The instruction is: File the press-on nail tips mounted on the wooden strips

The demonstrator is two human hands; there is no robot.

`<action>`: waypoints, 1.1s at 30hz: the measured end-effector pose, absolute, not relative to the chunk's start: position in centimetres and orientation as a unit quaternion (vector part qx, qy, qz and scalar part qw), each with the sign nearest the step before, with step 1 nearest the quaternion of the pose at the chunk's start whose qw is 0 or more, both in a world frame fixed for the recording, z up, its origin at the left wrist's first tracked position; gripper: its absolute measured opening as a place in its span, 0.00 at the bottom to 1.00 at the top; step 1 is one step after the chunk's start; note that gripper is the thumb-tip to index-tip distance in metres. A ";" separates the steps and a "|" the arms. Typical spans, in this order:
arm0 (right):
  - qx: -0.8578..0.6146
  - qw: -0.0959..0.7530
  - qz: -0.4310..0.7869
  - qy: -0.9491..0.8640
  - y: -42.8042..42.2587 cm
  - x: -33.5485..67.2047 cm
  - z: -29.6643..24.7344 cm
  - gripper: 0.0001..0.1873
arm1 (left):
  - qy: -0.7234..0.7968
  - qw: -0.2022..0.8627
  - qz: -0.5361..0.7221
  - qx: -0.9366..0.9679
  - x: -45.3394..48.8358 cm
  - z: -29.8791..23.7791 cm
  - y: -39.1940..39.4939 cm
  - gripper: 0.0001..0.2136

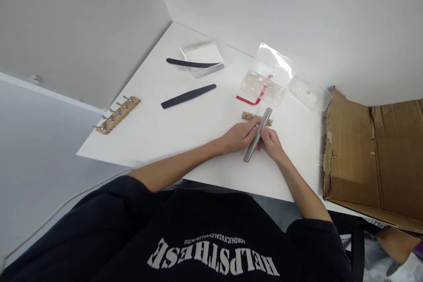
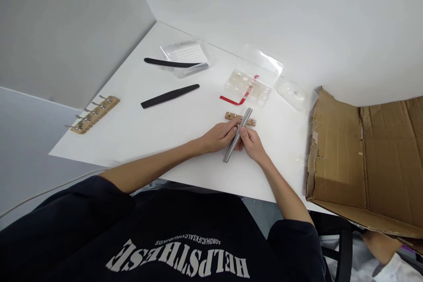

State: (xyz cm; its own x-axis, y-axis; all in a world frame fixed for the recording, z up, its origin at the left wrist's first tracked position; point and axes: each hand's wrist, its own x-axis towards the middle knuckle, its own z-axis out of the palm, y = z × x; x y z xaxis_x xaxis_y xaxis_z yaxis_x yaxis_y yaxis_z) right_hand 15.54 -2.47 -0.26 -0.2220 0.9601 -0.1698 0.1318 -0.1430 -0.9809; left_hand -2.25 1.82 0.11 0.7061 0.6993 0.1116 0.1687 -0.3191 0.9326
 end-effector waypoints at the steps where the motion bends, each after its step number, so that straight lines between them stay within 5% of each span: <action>1: -0.503 0.366 0.565 -0.542 -2.5 15.6 -0.3 0.35 | 0.282 0.510 0.259 0.770 -2.2 0.1 1.8 0.13; 33: -0.497 0.370 0.566 -0.543 -2.5 15.7 -0.7 0.34 | 0.285 0.491 0.260 0.781 -2.2 0.1 1.8 0.13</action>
State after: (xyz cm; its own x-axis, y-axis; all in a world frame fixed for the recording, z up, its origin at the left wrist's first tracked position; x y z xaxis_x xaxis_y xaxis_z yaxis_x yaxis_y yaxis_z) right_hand 15.69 -2.47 -0.65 -0.2317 0.9594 -0.1610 0.1204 -0.1359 -0.9834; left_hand -2.23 1.82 0.14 0.7024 0.7005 0.1261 0.1900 -0.3552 0.9153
